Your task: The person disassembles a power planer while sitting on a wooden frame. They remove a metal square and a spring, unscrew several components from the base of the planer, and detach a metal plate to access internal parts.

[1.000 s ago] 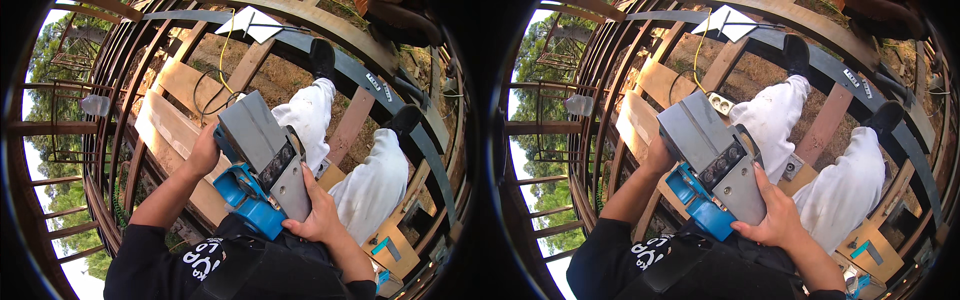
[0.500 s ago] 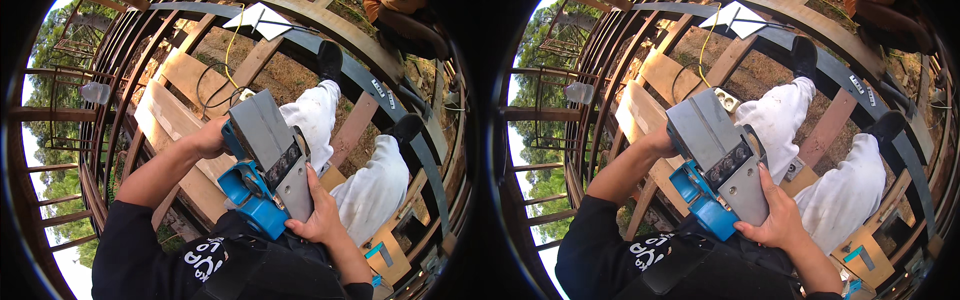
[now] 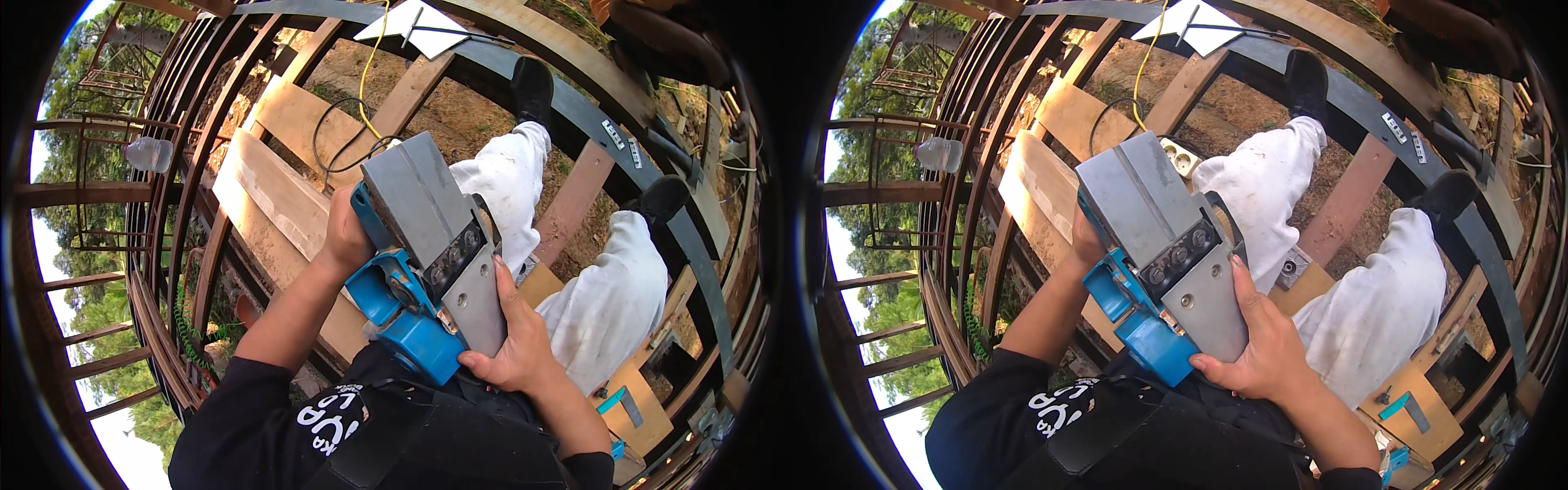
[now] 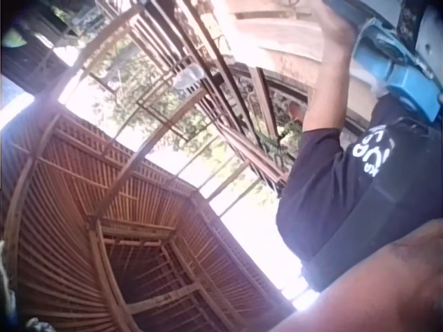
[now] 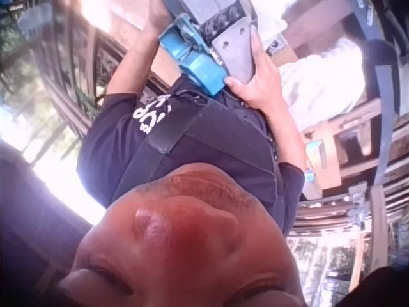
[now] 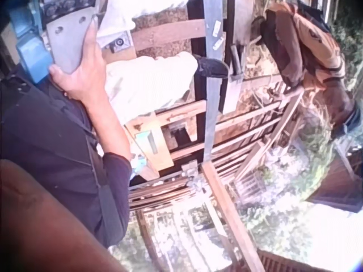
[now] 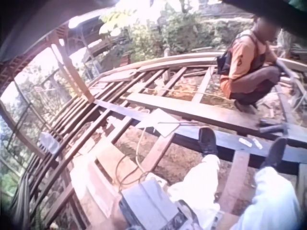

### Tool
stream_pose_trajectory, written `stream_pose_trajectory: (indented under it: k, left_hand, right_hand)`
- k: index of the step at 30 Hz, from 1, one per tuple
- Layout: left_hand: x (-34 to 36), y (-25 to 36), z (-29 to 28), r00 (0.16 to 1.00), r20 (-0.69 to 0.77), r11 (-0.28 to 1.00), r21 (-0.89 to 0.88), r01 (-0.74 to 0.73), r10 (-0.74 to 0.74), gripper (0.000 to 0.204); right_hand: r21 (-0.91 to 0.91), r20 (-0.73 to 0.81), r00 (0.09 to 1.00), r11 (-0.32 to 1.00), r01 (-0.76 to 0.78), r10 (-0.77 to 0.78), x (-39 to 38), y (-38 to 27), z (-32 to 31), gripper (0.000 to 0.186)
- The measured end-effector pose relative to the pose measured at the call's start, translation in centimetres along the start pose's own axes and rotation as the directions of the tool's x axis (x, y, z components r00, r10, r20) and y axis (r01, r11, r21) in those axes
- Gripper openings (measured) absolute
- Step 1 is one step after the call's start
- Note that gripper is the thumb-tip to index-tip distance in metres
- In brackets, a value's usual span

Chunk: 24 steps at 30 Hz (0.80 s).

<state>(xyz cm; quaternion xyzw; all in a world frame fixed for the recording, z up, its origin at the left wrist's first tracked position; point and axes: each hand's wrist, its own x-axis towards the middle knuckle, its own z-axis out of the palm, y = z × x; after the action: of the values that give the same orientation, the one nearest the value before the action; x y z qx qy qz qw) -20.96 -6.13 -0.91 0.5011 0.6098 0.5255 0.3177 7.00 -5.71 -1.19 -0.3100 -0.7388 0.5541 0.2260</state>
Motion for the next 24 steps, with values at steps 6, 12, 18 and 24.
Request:
stream_pose_trajectory:
  k: [6,12,18,24]
  left_hand:
    - [1.9,-0.5,-3.0,0.681,0.379,0.677,-0.167,0.716,-0.627,0.025]
    - [0.0,0.4,-1.1,0.871,0.174,0.841,-0.228,0.490,-0.460,0.038]
    - [-0.9,-1.4,-0.4,0.998,-0.064,0.999,0.037,-0.017,0.019,0.059]
    - [0.7,-1.4,-2.4,0.954,0.224,0.977,0.121,0.175,-0.199,0.033]
  right_hand:
    - [0.054,-0.036,0.999,0.999,0.001,0.000,-0.1,0.0,0.2,0.109]
    - [0.034,-0.018,0.999,0.998,-0.045,0.046,-0.1,0.2,-0.1,0.109]
    - [0.016,0.014,0.999,0.999,-0.040,0.040,0.0,-0.3,-0.1,0.109]
    - [0.034,-0.020,0.998,0.997,-0.067,0.068,-0.2,0.0,0.3,0.108]
